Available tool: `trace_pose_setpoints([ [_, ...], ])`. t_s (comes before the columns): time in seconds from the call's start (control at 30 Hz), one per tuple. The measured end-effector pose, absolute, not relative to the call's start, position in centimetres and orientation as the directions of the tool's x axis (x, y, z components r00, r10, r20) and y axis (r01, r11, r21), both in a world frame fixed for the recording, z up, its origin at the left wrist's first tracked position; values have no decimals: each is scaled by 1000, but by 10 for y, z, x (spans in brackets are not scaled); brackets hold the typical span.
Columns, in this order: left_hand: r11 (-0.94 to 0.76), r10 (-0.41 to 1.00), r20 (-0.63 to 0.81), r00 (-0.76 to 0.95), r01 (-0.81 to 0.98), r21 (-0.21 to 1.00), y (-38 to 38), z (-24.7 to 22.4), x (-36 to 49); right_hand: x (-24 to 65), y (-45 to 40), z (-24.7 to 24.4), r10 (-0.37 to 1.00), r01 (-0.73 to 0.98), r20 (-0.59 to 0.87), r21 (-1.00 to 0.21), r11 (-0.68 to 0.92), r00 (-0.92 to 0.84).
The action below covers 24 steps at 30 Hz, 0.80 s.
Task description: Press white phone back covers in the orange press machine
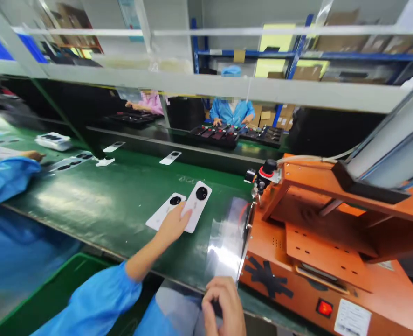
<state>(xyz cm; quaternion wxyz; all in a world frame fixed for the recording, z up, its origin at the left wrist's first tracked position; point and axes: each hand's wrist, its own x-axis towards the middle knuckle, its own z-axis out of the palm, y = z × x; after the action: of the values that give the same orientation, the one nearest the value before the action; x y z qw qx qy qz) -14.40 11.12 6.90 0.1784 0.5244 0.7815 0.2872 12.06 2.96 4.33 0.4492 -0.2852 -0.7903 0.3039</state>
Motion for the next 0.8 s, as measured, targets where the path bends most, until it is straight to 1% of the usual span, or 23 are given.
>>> trace_pose_setpoints([
  [0.03,258,923,23,-384,663,703,78,58,-137,122,31,49,752,153,469,-793,589,-463],
  [0.07,213,910,19,-413,508,834,45,46,-128,121,34,55,779,136,392,-848,512,-490],
  [0.1,207,894,-36,-446,342,917,15,35,-119,118,38,61,801,129,307,-895,426,-514],
  [0.13,210,872,-103,-478,176,962,-11,24,-109,113,42,65,816,131,229,-929,346,-530],
  [0.17,215,851,-181,-493,14,976,-32,15,-98,106,48,68,821,141,165,-948,284,-546],
  [0.23,230,828,-308,-468,-216,949,-55,1,-79,89,61,69,811,176,93,-956,235,-578],
  [0.3,213,845,-354,-401,-354,911,-60,-6,-65,71,74,65,807,225,81,-940,257,-585],
  [0.37,201,870,-352,-346,-403,893,-56,-5,-61,56,86,58,815,269,106,-913,306,-570],
  [0.43,197,878,-333,-343,-375,906,-54,-1,-62,45,95,52,826,306,142,-884,354,-545],
  [0.47,195,873,-316,-371,-329,924,-55,1,-63,41,98,51,832,331,156,-866,374,-532],
  [0.57,222,855,-231,-465,-76,972,-63,3,-67,31,103,54,845,406,175,-816,412,-505],
  [0.63,261,887,-187,-422,126,957,-68,1,-68,26,103,57,844,424,176,-802,421,-507],
  [0.7,260,930,-162,-329,278,925,-71,-3,-69,21,102,59,842,421,176,-802,423,-510],
  [0.77,194,963,-98,-252,389,900,-71,-8,-71,19,101,59,842,423,176,-801,424,-510],
  [0.8,136,973,-36,-229,440,887,-72,-11,-73,19,100,57,843,427,175,-798,424,-509],
])
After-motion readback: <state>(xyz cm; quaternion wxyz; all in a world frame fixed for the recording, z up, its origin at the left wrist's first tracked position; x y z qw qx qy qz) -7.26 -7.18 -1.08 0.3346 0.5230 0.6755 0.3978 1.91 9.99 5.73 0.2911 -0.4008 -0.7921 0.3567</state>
